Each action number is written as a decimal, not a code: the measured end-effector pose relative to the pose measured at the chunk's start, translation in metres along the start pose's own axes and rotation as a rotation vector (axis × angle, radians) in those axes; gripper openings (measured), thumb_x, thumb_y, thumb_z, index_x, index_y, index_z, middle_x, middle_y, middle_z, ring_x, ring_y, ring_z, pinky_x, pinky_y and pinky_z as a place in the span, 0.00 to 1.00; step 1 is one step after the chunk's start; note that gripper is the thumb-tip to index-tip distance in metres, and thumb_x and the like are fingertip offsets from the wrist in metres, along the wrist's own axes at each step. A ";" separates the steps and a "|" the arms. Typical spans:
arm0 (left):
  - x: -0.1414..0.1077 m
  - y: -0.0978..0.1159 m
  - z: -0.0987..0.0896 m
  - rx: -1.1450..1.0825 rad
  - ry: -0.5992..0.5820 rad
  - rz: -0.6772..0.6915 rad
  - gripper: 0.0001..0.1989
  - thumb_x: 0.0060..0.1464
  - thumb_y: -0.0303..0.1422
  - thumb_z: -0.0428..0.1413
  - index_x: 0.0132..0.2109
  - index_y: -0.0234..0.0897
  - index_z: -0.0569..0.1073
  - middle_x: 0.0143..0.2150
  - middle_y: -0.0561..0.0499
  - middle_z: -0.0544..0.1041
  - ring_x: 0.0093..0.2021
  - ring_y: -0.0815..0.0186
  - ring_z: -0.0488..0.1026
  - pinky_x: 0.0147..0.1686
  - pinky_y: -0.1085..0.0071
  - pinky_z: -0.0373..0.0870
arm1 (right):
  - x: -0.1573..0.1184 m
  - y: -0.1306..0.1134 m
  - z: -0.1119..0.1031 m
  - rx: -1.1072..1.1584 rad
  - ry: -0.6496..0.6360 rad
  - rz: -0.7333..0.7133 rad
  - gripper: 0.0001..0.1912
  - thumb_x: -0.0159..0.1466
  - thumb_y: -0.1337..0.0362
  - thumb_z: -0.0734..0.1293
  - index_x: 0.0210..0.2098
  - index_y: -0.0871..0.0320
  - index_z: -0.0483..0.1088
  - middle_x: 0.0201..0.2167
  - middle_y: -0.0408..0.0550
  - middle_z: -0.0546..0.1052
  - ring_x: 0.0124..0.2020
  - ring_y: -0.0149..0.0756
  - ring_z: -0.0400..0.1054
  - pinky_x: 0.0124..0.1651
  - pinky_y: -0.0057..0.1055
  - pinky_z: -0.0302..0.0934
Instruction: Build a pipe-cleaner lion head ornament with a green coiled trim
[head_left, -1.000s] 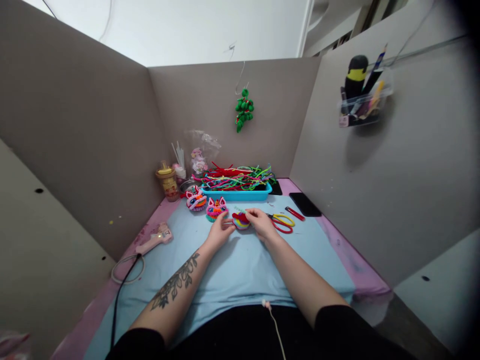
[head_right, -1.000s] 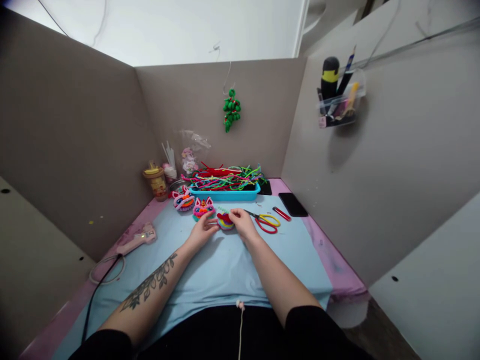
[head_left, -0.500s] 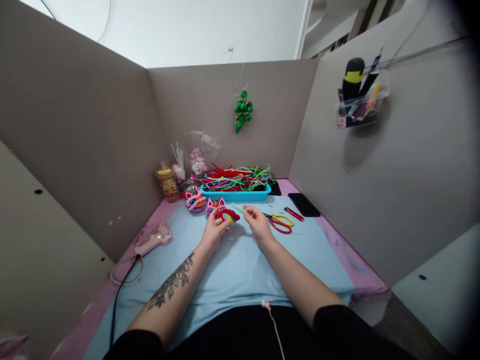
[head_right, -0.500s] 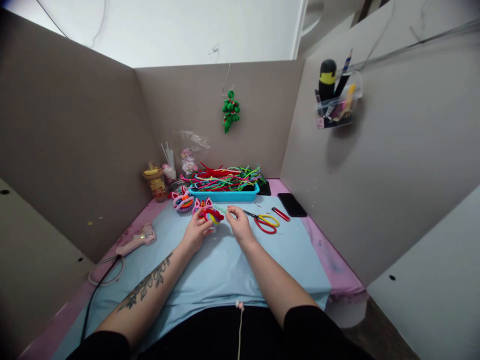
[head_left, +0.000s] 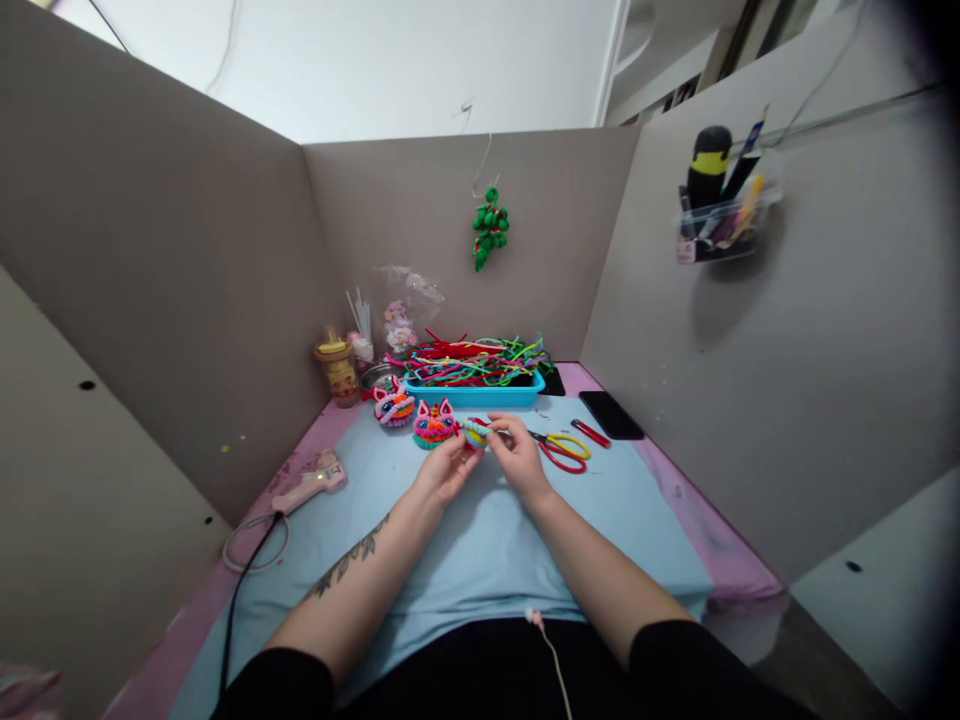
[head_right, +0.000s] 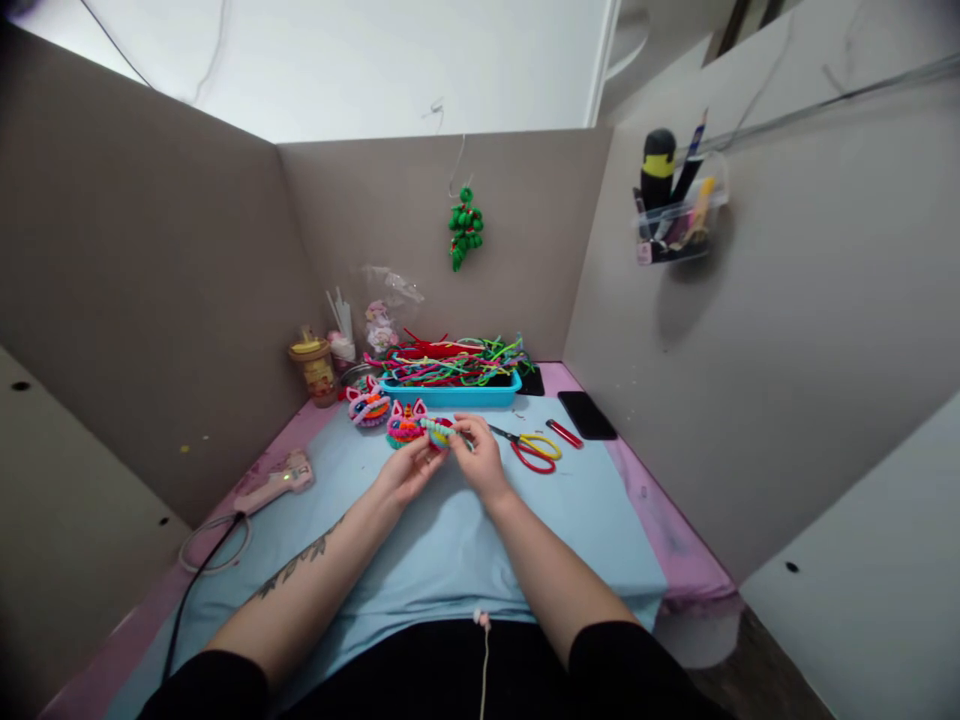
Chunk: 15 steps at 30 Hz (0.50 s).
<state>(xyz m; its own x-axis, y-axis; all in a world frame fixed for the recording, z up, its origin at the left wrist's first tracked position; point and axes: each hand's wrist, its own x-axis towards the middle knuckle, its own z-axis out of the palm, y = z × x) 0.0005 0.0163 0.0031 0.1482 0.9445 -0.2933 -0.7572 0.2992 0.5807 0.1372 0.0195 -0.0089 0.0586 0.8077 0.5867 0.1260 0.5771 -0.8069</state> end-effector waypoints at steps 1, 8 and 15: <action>0.001 -0.002 0.003 -0.009 0.026 0.038 0.06 0.55 0.21 0.51 0.33 0.29 0.73 0.31 0.45 0.77 0.31 0.67 0.76 0.37 0.70 0.75 | 0.001 0.002 -0.002 -0.011 0.037 -0.007 0.06 0.59 0.61 0.64 0.33 0.56 0.69 0.44 0.52 0.70 0.47 0.40 0.66 0.44 0.35 0.64; 0.004 -0.011 -0.005 -0.051 0.110 0.218 0.06 0.52 0.19 0.53 0.31 0.32 0.71 0.29 0.50 0.76 0.29 0.72 0.74 0.34 0.75 0.73 | 0.005 -0.005 -0.009 -0.196 -0.032 -0.068 0.06 0.59 0.62 0.64 0.33 0.57 0.71 0.31 0.47 0.74 0.36 0.37 0.68 0.40 0.34 0.62; 0.004 -0.021 -0.009 -0.017 0.011 0.326 0.08 0.44 0.17 0.56 0.31 0.33 0.72 0.29 0.54 0.75 0.32 0.73 0.73 0.39 0.75 0.70 | -0.001 -0.011 -0.001 -0.296 -0.094 -0.173 0.05 0.59 0.65 0.63 0.32 0.55 0.71 0.30 0.47 0.74 0.36 0.38 0.67 0.42 0.35 0.61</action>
<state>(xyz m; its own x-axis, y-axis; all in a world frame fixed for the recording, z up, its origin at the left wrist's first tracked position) 0.0113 0.0124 -0.0171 -0.1111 0.9885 -0.1025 -0.7742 -0.0215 0.6326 0.1364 0.0119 -0.0004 -0.0783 0.7165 0.6932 0.4080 0.6575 -0.6334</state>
